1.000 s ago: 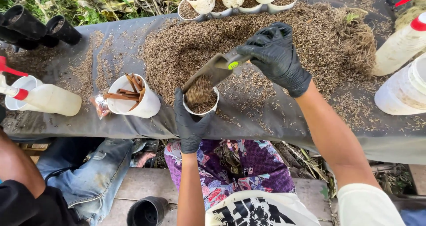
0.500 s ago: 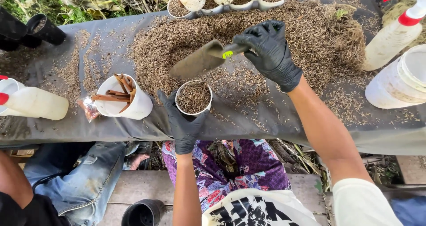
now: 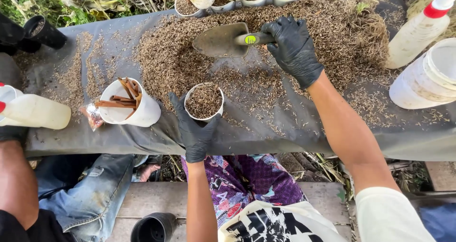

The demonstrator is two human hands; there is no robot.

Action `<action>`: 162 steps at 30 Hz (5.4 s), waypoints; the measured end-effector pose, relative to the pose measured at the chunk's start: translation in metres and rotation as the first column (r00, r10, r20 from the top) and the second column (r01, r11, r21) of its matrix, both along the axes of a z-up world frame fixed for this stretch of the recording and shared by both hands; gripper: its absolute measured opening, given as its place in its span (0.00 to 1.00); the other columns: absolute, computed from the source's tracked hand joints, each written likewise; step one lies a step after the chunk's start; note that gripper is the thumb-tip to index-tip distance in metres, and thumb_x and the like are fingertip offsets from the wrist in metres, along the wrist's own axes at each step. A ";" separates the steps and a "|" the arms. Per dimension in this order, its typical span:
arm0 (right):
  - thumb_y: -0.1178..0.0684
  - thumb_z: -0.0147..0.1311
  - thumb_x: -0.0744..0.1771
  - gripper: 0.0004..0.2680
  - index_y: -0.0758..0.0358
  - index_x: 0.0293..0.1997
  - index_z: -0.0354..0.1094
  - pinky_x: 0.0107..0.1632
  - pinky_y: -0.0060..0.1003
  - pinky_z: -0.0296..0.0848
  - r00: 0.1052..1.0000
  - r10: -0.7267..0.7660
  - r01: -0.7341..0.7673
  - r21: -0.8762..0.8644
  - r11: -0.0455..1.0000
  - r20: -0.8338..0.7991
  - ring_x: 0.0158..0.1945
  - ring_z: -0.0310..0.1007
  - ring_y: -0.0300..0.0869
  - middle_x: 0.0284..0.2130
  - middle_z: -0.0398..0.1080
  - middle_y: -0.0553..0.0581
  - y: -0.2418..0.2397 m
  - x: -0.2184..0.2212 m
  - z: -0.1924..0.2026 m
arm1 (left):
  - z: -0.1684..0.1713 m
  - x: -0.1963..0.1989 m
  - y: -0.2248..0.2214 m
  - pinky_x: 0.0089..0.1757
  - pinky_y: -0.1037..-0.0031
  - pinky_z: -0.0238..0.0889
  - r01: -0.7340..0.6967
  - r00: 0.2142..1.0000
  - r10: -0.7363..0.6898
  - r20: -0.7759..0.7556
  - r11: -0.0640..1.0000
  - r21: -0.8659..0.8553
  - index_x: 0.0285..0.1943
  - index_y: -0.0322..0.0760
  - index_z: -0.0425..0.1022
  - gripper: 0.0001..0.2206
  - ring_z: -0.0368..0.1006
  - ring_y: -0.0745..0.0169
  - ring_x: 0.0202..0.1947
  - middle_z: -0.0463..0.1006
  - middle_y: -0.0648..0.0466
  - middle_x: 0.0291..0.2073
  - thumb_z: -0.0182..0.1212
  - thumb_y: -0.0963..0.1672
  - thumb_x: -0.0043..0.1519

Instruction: Filling small plastic pots with soil and planting plant cuttings.

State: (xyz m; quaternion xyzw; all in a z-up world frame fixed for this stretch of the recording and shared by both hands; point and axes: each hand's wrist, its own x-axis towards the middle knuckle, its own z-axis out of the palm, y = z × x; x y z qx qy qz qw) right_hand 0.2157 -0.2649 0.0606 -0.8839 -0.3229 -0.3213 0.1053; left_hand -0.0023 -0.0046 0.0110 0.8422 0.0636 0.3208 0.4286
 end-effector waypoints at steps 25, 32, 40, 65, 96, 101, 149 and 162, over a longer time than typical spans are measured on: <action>0.44 0.55 0.71 0.10 0.57 0.49 0.71 0.50 0.45 0.74 0.764 0.269 -0.224 0.150 0.963 -0.587 0.40 0.78 0.52 0.37 0.75 0.58 0.018 -0.032 0.026 | 0.013 0.001 0.006 0.65 0.47 0.58 0.043 0.995 -0.056 -0.080 0.985 -0.167 0.83 0.46 0.39 0.58 0.62 0.33 0.69 0.64 0.39 0.70 0.81 0.47 0.47; 0.40 0.53 0.69 0.10 0.53 0.44 0.71 0.52 0.45 0.74 0.733 0.127 -0.208 -0.043 0.977 -0.668 0.40 0.78 0.51 0.32 0.76 0.55 0.015 -0.016 0.021 | 0.009 -0.001 0.005 0.62 0.37 0.55 0.068 0.995 -0.077 -0.058 0.987 -0.146 0.83 0.46 0.44 0.52 0.59 0.23 0.68 0.58 0.33 0.72 0.77 0.45 0.51; 0.37 0.51 0.70 0.12 0.50 0.36 0.69 0.47 0.40 0.75 0.730 0.159 -0.211 0.001 0.977 -0.665 0.34 0.77 0.46 0.27 0.73 0.51 0.028 -0.016 0.007 | -0.002 0.005 0.005 0.66 0.40 0.50 0.130 0.991 -0.127 0.034 0.982 -0.134 0.80 0.37 0.48 0.50 0.54 0.25 0.71 0.56 0.31 0.73 0.77 0.46 0.48; 0.33 0.51 0.68 0.13 0.47 0.48 0.72 0.55 0.46 0.76 0.687 -0.096 -0.085 -0.211 0.974 -0.720 0.52 0.77 0.48 0.41 0.77 0.51 0.021 -0.021 0.036 | 0.000 0.004 0.011 0.67 0.41 0.46 0.140 0.989 -0.147 -0.011 0.958 -0.249 0.80 0.39 0.49 0.50 0.49 0.29 0.73 0.53 0.34 0.73 0.77 0.45 0.47; 0.37 0.57 0.70 0.13 0.53 0.47 0.76 0.49 0.47 0.77 0.759 0.190 -0.158 0.108 0.982 -0.623 0.44 0.79 0.53 0.36 0.79 0.57 -0.009 0.003 0.006 | 0.021 0.008 -0.004 0.67 0.38 0.46 0.070 0.997 -0.075 0.003 0.907 -0.416 0.80 0.39 0.47 0.52 0.51 0.23 0.71 0.53 0.30 0.71 0.80 0.39 0.46; 0.38 0.56 0.71 0.12 0.54 0.45 0.77 0.46 0.41 0.75 0.773 0.232 -0.124 0.219 0.968 -0.590 0.37 0.79 0.49 0.34 0.79 0.55 -0.004 -0.007 0.016 | 0.024 0.024 0.000 0.67 0.42 0.50 -0.106 0.993 0.085 -0.076 0.935 -0.339 0.79 0.39 0.51 0.50 0.54 0.28 0.71 0.57 0.33 0.71 0.82 0.43 0.48; 0.40 0.54 0.70 0.12 0.54 0.47 0.78 0.50 0.53 0.74 0.552 0.076 0.129 0.175 0.976 -0.830 0.43 0.79 0.61 0.34 0.78 0.65 0.005 -0.033 0.052 | 0.044 0.043 -0.017 0.65 0.47 0.53 -0.070 0.991 0.025 -0.134 0.937 -0.341 0.81 0.41 0.49 0.54 0.59 0.28 0.69 0.63 0.31 0.67 0.84 0.47 0.46; 0.49 0.58 0.70 0.07 0.58 0.47 0.79 0.45 0.48 0.75 0.585 0.176 0.071 0.266 0.961 -0.792 0.37 0.79 0.55 0.28 0.78 0.65 0.002 -0.032 0.053 | 0.036 0.045 -0.022 0.62 0.41 0.57 0.006 0.995 -0.039 -0.092 0.944 -0.329 0.80 0.39 0.49 0.54 0.64 0.24 0.64 0.65 0.31 0.62 0.84 0.47 0.46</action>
